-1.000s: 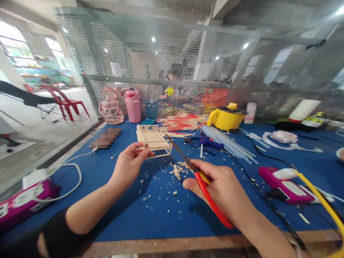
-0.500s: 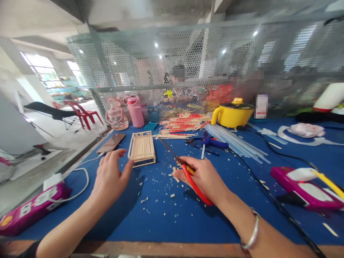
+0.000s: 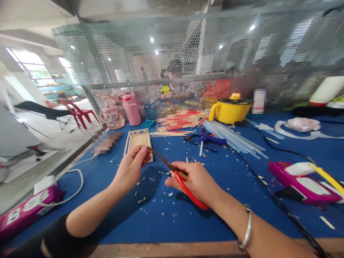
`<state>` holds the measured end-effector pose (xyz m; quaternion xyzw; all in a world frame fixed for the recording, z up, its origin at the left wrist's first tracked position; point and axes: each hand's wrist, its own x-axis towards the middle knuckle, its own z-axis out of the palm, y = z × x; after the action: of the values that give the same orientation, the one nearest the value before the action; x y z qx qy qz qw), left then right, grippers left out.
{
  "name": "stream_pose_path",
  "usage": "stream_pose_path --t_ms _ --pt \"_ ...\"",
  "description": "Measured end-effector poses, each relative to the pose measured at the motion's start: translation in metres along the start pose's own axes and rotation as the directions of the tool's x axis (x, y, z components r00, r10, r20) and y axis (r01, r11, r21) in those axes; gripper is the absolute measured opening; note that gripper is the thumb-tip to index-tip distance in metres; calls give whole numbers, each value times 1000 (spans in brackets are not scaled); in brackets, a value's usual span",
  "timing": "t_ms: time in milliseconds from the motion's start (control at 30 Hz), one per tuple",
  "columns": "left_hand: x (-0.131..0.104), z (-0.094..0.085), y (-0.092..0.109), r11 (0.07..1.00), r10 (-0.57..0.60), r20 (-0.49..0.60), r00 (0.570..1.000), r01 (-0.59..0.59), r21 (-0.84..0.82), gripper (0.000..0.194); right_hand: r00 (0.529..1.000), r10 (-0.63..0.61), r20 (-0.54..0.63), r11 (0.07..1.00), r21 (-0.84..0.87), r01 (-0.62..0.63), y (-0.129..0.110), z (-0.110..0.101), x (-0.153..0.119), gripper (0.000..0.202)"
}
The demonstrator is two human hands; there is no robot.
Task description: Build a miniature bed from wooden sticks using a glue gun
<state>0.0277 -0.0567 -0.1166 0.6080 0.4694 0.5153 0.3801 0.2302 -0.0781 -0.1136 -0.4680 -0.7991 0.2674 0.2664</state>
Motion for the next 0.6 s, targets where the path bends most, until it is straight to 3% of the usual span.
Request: stream_pose_path --t_ms 333,467,600 --pt "-4 -4 2 998 -26 -9 1000 27 49 33 999 -45 -9 997 -60 45 2 10 0 41" --pt "-15 5 1 1000 7 84 996 -7 -3 32 998 -33 -51 995 -94 28 -9 15 -4 49" --pt "-24 14 0 998 39 152 988 -31 -54 27 993 -93 -77 993 -78 87 -11 17 -5 59"
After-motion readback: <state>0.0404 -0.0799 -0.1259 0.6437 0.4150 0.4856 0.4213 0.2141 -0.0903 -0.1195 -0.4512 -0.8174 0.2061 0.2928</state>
